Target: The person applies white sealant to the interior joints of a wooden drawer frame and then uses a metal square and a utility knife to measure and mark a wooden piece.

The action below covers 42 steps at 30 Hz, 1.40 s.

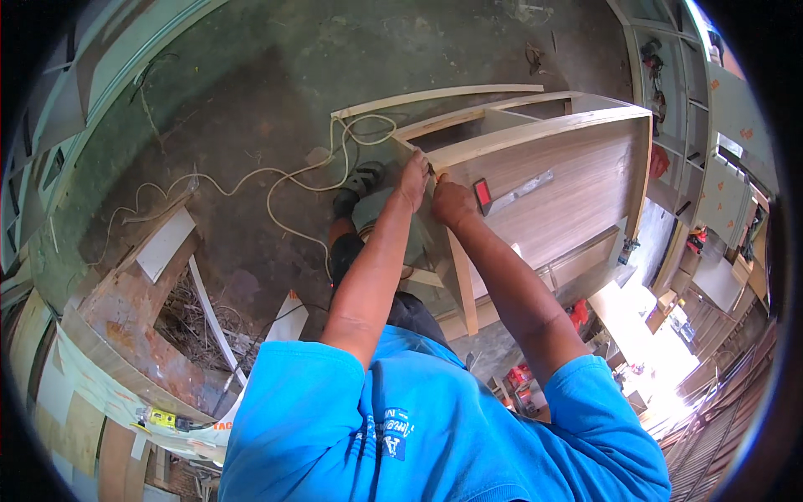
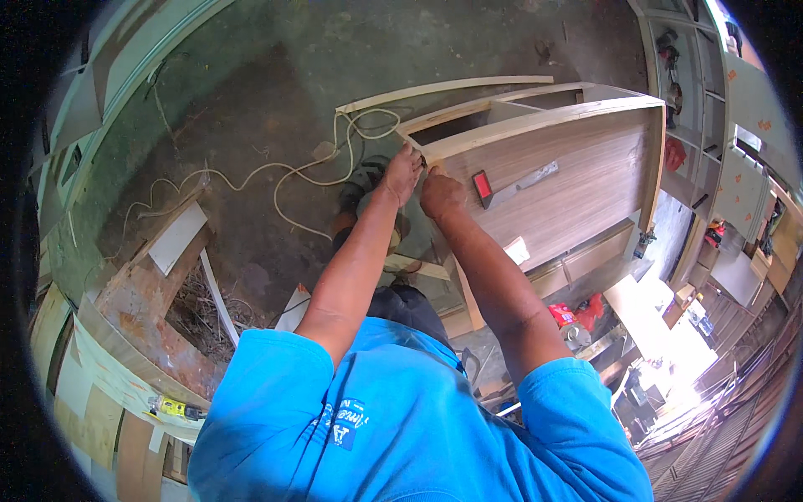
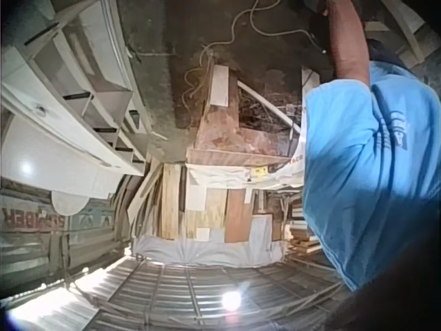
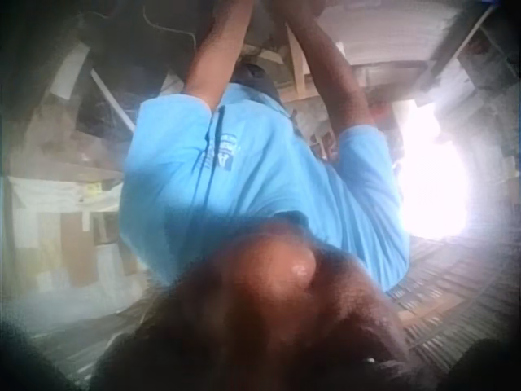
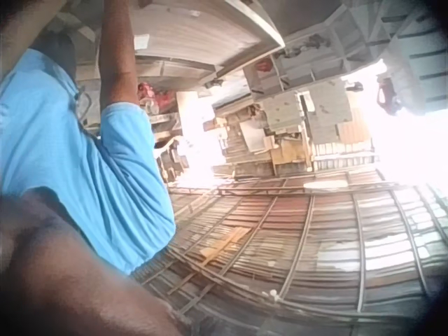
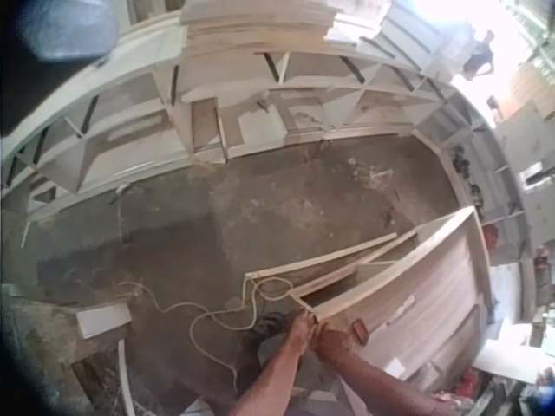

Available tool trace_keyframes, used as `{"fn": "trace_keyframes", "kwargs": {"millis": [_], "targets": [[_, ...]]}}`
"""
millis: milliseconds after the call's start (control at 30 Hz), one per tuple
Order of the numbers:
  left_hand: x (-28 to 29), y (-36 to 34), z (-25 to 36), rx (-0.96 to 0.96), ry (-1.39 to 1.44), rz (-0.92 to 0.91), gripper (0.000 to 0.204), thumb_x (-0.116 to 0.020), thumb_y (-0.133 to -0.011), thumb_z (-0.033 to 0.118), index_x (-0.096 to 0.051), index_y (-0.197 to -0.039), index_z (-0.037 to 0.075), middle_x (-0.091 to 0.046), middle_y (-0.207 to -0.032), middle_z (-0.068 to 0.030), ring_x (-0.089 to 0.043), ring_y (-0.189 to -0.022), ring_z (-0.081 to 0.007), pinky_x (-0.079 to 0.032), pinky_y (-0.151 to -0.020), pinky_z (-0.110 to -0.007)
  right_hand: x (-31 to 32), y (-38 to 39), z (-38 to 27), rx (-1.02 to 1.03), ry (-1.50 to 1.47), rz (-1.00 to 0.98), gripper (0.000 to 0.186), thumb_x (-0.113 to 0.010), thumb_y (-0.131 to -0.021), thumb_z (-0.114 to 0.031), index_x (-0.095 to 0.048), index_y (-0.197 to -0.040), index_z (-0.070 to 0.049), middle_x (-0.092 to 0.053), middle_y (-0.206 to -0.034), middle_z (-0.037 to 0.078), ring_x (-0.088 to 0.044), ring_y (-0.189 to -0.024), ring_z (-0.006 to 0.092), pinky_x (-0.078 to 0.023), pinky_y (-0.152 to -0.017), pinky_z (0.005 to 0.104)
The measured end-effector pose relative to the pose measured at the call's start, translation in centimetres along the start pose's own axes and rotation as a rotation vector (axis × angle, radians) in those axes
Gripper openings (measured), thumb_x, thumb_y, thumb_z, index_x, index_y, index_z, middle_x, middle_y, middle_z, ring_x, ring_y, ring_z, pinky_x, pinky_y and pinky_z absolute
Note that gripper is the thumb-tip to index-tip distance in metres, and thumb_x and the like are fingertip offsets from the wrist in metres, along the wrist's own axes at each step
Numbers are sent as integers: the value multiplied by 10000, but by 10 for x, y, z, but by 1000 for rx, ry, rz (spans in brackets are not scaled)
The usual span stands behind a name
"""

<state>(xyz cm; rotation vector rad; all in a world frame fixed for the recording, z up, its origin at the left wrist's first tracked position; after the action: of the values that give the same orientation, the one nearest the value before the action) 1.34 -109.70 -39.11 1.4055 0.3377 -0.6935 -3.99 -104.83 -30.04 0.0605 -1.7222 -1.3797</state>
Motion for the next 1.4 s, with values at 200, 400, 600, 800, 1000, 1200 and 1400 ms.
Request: {"fn": "trace_keyframes", "kwargs": {"millis": [200,400,600,800,1000,1200,1400], "targets": [[-11,19,11,-1,34,-16,882,-298,-977,661,-117,-1568,31,-117,-1643,-163,-119,-1513,-306,-50,-1217,-419,10,14,-2,45,3,72,313,-512,-907,-202,-500,-1139,8,-699,-902,267,-709,-855,396,-548,-751,508],[19,35,9,-7,-62,135,861,-373,-971,659,-151,-1576,87,-204,-1617,-166,-256,-1458,-354,-164,-1196,-471,26,64,93,-64,-185,381,343,-446,-982,-272,-473,-1244,-53,-686,-825,234,-706,-741,349,-529,-640,498],[55,11,-38,37,-254,171,746,-453,-993,554,-330,-1489,11,-450,-1434,-196,-487,-1274,-330,-375,-1074,-455,-131,43,268,-664,-1475,488,338,-547,-980,-285,-508,-1205,-35,-603,-893,139,-641,-611,255,-518,-500,400],[151,49,-58,5,-434,271,622,-459,-1014,486,-468,-1401,-1,-597,-1297,-189,-584,-1176,-302,-444,-1012,-446,-224,21,311,-869,-1389,395,466,-603,-934,-368,-541,-1252,-33,-599,-1039,175,-641,-977,335,-515,-765,534],[204,83,-75,86,-489,499,613,-517,-983,514,-544,-1331,10,-653,-1188,-158,-655,-1003,-263,-517,-856,-393,-164,2,282,-791,-912,610,913,-687,-817,-530,-377,-1429,73,-420,-1454,289,-391,-1360,423,-278,-1135,517],[165,73,-55,-23,-585,446,544,-521,-1002,454,-555,-1299,-1,-659,-1146,-151,-652,-1015,-245,-519,-880,-382,-149,-32,281,-949,-1020,487,1087,-827,-664,-420,-311,-1426,158,-474,-1390,344,-493,-1298,389,-374,-1096,416],[99,57,-11,-215,-550,422,428,-647,-935,431,-654,-1071,25,-651,-896,-40,-615,-803,-152,-488,-730,-294,-141,-40,285,-734,-1155,356,613,-800,-671,-270,-631,-1115,118,-685,-1099,213,-657,-1021,304,-513,-874,383]]}}
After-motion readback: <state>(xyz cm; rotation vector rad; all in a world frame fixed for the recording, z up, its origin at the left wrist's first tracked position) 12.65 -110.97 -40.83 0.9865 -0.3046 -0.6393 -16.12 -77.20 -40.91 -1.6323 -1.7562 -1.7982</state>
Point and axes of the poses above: each hand's wrist, its own y-axis away from the middle knuckle, its own x-axis out of the back of the hand, z = x × y, the point moved 6 cm from there along -y, towards the middle knuckle
